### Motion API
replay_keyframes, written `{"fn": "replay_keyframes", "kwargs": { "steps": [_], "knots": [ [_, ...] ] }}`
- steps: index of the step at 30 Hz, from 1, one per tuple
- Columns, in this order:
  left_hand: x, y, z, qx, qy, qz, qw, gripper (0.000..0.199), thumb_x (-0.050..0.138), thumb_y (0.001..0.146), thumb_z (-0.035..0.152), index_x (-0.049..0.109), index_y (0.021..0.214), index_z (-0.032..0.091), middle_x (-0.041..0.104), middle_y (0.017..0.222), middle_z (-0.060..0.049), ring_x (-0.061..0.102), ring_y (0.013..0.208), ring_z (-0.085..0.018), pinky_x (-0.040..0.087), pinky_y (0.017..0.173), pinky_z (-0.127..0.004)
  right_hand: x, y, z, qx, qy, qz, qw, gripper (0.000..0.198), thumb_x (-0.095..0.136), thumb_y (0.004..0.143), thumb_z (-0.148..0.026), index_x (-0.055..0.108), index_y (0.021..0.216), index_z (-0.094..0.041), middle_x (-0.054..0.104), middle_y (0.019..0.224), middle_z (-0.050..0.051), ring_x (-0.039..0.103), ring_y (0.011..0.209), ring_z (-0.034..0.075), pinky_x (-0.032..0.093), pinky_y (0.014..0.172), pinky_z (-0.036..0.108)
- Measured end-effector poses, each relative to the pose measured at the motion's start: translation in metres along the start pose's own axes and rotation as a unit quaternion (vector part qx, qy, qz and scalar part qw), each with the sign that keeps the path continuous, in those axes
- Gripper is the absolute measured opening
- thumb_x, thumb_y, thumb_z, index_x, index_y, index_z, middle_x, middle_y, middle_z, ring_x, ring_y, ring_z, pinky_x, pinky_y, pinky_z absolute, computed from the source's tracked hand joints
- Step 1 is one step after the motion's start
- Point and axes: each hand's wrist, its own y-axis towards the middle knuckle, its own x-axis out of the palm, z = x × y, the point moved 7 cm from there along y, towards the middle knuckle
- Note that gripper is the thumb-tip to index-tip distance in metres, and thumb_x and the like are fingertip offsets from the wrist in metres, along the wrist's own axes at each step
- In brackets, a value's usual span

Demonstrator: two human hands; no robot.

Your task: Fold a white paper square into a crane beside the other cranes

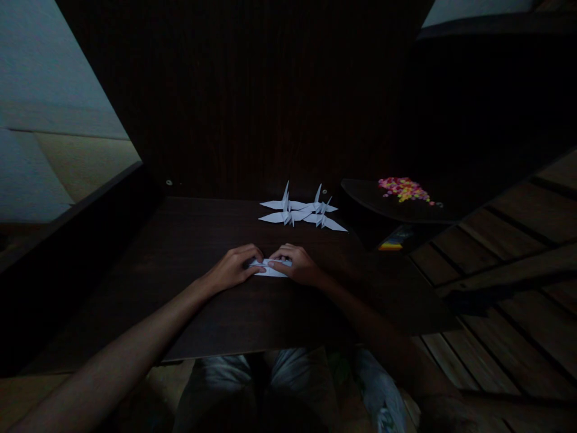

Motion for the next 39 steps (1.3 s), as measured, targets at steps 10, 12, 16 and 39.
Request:
{"fn": "replay_keyframes", "kwargs": {
  "steps": [10,12,16,39],
  "knots": [
    [0.002,0.002,0.008,0.019,-0.004,-0.028,0.999,0.013,0.061,0.085,0.028,0.066,0.092,0.018,0.063,0.101,-0.006,0.059,0.094,-0.017,0.046,0.085,-0.03,0.004,0.001,0.015,0.102,0.085,-0.007,0.991,0.011,0.069,0.075,-0.023,0.072,0.081,-0.015,0.068,0.074,0.002,0.055,0.065,0.012,0.041,0.059,0.023],
    [0.002,0.001,0.009,0.02,0.002,-0.035,0.999,0.014,0.062,0.084,0.028,0.067,0.092,0.018,0.063,0.102,-0.006,0.059,0.095,-0.017,0.046,0.086,-0.03,0.005,0.001,0.015,0.095,0.077,-0.008,0.992,0.009,0.068,0.075,-0.021,0.072,0.081,-0.015,0.068,0.075,0.002,0.055,0.065,0.012,0.04,0.059,0.023],
    [0.004,0.001,0.01,0.019,0.006,-0.039,0.999,0.016,0.061,0.085,0.03,0.068,0.094,0.019,0.064,0.1,-0.006,0.059,0.094,-0.018,0.046,0.085,-0.031,0.004,0.001,0.009,0.045,0.039,0.011,0.998,0.005,0.067,0.075,-0.018,0.071,0.078,-0.015,0.066,0.074,0.002,0.055,0.064,0.012,0.041,0.06,0.023],
    [-0.004,0.004,0.007,-0.01,-0.007,-0.003,1.0,0.017,0.063,0.083,0.032,0.071,0.082,0.018,0.068,0.075,-0.004,0.061,0.073,-0.015,0.046,0.069,-0.026,0.0,-0.006,-0.017,-0.133,-0.029,0.021,0.991,0.016,0.061,0.086,-0.028,0.066,0.075,-0.017,0.063,0.07,0.004,0.054,0.069,0.016,0.043,0.065,0.029]
  ]
}}
